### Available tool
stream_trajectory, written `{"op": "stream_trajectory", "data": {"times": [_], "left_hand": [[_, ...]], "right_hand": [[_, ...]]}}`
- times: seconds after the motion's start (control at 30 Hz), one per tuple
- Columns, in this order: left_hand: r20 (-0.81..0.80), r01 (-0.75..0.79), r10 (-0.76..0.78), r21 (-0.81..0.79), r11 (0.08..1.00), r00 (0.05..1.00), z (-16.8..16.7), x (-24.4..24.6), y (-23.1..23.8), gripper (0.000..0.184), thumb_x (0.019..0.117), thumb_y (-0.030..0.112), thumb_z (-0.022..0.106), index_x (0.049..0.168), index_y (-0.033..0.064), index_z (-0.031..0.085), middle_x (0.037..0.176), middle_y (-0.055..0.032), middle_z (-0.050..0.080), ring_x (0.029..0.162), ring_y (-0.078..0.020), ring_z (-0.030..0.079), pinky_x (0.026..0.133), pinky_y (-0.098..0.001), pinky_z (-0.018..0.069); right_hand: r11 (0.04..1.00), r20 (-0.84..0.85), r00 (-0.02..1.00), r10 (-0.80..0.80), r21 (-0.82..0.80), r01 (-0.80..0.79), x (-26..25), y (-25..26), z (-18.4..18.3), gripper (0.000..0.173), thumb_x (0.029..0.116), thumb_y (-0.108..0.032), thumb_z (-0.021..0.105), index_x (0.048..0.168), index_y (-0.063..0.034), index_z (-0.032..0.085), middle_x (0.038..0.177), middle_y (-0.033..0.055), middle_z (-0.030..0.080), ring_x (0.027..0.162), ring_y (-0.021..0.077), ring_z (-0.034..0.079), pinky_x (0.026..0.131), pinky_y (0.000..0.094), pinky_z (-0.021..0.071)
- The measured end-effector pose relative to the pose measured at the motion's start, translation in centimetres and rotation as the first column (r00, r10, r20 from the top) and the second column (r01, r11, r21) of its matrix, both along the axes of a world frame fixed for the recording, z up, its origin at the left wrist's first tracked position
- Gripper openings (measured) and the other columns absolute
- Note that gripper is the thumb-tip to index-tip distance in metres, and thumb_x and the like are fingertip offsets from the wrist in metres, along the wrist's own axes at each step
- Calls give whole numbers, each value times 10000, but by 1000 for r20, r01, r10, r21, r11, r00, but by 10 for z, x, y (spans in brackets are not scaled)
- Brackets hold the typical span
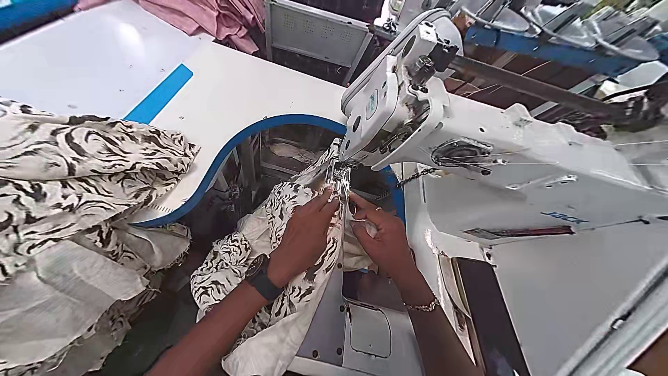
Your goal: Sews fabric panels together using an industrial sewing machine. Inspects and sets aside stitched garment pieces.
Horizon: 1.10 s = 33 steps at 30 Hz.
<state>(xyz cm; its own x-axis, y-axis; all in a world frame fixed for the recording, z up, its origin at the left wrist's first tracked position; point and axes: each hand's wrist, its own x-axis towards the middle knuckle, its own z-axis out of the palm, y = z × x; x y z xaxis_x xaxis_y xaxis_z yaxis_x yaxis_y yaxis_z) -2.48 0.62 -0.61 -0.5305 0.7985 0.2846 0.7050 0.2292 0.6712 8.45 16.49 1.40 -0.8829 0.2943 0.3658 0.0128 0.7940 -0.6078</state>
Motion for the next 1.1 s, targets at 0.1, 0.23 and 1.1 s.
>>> {"op": "stream_trajectory", "data": {"times": [0.1, 0.23, 1.1], "left_hand": [[-9, 28, -28, -15, 999, 1000, -4, -6, 2, 409, 1052, 166, 448, 1391, -18, 584, 1512, -176, 534, 1438, -333, 473, 1171, -539, 361], [-172, 41, -39, 6, 999, 984, -3, -12, 6, 345, 1032, 123, 468, 1270, -43, 654, 1460, -209, 570, 1390, -386, 514, 1102, -549, 434], [24, -11, 4, 267, 964, 1000, -14, -14, 21, 234, 992, -19, 496, 1161, -41, 656, 1370, -262, 618, 1321, -393, 584, 1078, -407, 498]], "right_hand": [[1000, 32, 999, 14, 20, -15, 0, -6, 0, 183, 856, -103, 569, 824, 23, 698, 1327, 189, 679, 977, 248, 735, 794, 398, 559], [995, 92, 995, 39, 88, -47, 2, -10, 7, 162, 800, -109, 583, 687, 7, 576, 1381, 199, 642, 853, 259, 724, 660, 411, 536], [993, -59, 991, -122, -13, 121, -25, -39, -4, 182, 906, -189, 638, 828, -28, 672, 1337, 207, 658, 923, 28, 679, 745, 134, 517]]}}
